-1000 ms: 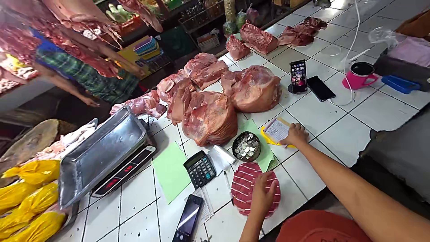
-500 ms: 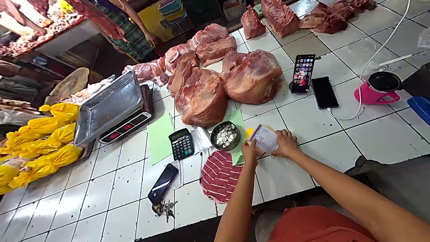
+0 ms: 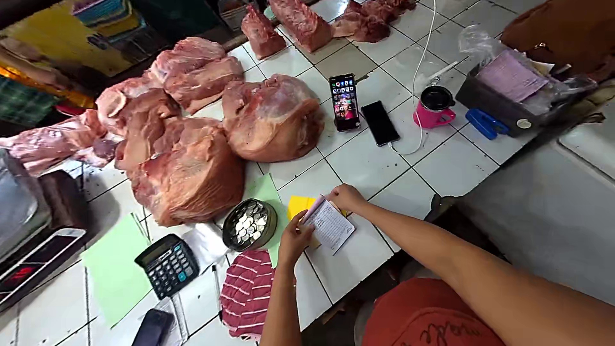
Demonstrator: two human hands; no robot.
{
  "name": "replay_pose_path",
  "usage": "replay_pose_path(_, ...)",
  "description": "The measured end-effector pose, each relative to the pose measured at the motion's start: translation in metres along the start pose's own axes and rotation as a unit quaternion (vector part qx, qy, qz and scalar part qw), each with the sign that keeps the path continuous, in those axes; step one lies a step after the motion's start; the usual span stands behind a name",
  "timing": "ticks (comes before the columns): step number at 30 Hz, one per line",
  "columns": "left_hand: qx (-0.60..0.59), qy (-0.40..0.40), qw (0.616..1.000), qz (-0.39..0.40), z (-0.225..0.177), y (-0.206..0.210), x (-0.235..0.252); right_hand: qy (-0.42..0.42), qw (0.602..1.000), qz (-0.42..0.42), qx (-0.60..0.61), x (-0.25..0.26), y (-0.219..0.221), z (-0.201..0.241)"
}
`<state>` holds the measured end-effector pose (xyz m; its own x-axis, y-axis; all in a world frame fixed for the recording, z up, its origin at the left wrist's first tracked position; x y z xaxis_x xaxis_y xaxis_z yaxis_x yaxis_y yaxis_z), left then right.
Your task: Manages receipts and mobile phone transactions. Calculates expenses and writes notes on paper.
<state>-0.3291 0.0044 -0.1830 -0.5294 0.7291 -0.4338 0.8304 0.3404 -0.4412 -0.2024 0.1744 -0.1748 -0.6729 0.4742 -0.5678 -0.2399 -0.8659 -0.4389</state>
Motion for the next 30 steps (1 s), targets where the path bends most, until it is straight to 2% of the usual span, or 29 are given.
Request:
replay_pose_path(4,0.024,-0.007,0.998,-0.057,0.006,0.002,-0.010,-0.088,0.983,-0.160,-0.031,-0.006,-0.032,-0.032)
replay_pose_path(8,-0.035,0.042,0.995,-0.083,-0.003,0.019,-0.028,-0.089,0.912,-0.387,-0.108,-0.054,-0.118,-0.147)
replay_pose_path(10,-0.122,0.048,0.988,-0.084,-0.006,0.032,-0.041,-0.063,0.886,-0.440,-0.129,-0.083,-0.151,-0.188)
replay_pose_path(12,-0.201,0.068,0.974,-0.082,-0.006,0.042,-0.054,-0.053,0.909,-0.397,-0.114,-0.102,-0.155,-0.182)
replay_pose_path(14,-0.245,0.119,0.959,-0.075,-0.016,0.043,-0.068,-0.110,0.946,-0.298,-0.059,-0.105,-0.126,-0.155)
replay_pose_path(17,-0.315,0.144,0.934,-0.087,-0.029,0.034,-0.096,-0.199,0.974,-0.107,0.027,-0.099,-0.042,-0.097)
replay_pose_path(19,-0.385,0.118,0.908,-0.113,-0.025,0.021,-0.113,-0.191,0.978,-0.001,0.087,-0.102,0.017,-0.048)
replay_pose_path(22,-0.455,0.067,0.866,-0.196,0.002,-0.007,-0.138,-0.159,0.978,0.049,0.126,-0.105,0.081,0.017)
replay_pose_path(24,-0.483,0.003,0.839,-0.252,0.028,-0.024,-0.161,-0.175,0.973,0.095,0.112,-0.104,0.116,0.051)
replay_pose_path(27,-0.497,-0.047,0.802,-0.329,0.064,-0.053,-0.202,-0.251,0.952,0.161,0.069,-0.087,0.162,0.103)
replay_pose_path(30,-0.511,-0.048,0.750,-0.417,0.101,-0.085,-0.237,-0.366,0.915,0.140,-0.097,-0.048,0.219,0.150)
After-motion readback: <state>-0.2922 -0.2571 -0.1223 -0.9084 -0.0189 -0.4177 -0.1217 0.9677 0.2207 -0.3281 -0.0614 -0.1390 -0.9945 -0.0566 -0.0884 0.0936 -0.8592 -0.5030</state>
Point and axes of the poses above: each hand's wrist, its own x-axis towards the middle knuckle, its own y-axis out of the palm, z = x × y, the point moved 3 cm from there along x, towards the middle knuckle, and after that the axes turned 8 degrees about -x, right-handed, at the moved point
